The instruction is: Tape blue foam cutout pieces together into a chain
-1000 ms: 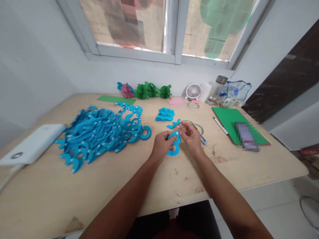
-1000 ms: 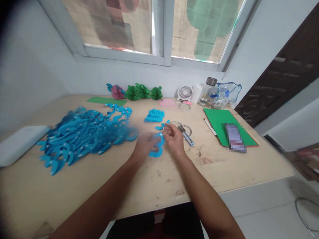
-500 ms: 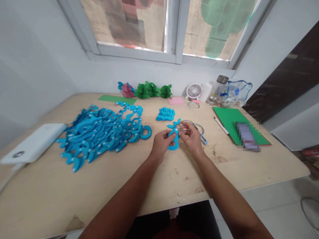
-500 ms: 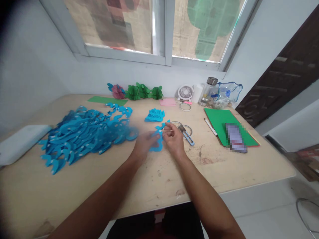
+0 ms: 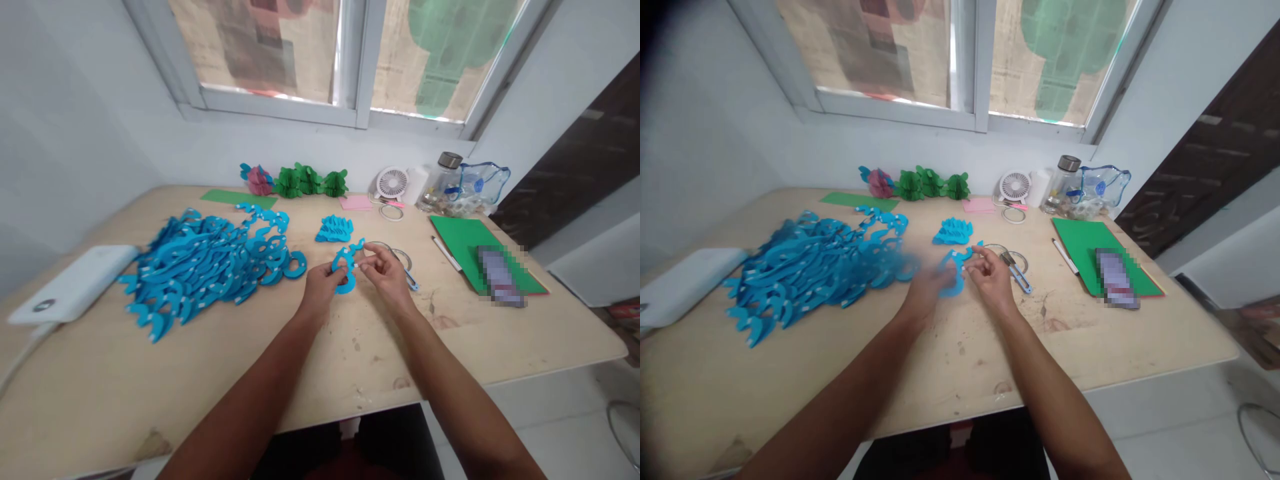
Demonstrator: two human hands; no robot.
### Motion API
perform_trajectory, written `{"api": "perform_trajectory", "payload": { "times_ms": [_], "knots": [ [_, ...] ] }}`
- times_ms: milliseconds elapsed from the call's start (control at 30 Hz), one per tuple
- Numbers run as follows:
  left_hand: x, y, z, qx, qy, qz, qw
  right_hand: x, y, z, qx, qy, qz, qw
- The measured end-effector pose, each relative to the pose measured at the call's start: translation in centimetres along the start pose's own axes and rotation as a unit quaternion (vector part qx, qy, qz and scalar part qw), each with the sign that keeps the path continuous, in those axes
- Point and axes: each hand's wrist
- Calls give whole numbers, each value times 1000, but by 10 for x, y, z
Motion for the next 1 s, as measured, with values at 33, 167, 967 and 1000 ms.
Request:
{"api": "perform_trajectory", "payload": {
  "times_ms": [33, 167, 967, 1000],
  "knots": [
    [0, 0, 0, 1, -5, 6, 1000, 1, 0, 0, 3, -1, -14, 1000],
    [-1, 3, -2, 0, -27, 1, 1000, 4, -1, 3, 6, -23, -30, 999],
    [1, 1, 3, 9, -32, 32, 999, 6, -6, -3, -14, -59, -43, 997],
    [1, 1, 2, 5, -40, 27, 999, 6, -5, -3, -16, -59, -39, 997]
  ]
}}
Point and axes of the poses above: each hand's wrist, its own y-axis towards the middle knuckle, its own x-axis out of the palm, z = x × y, and after that the axes turned 1 degree about -y, right-handed
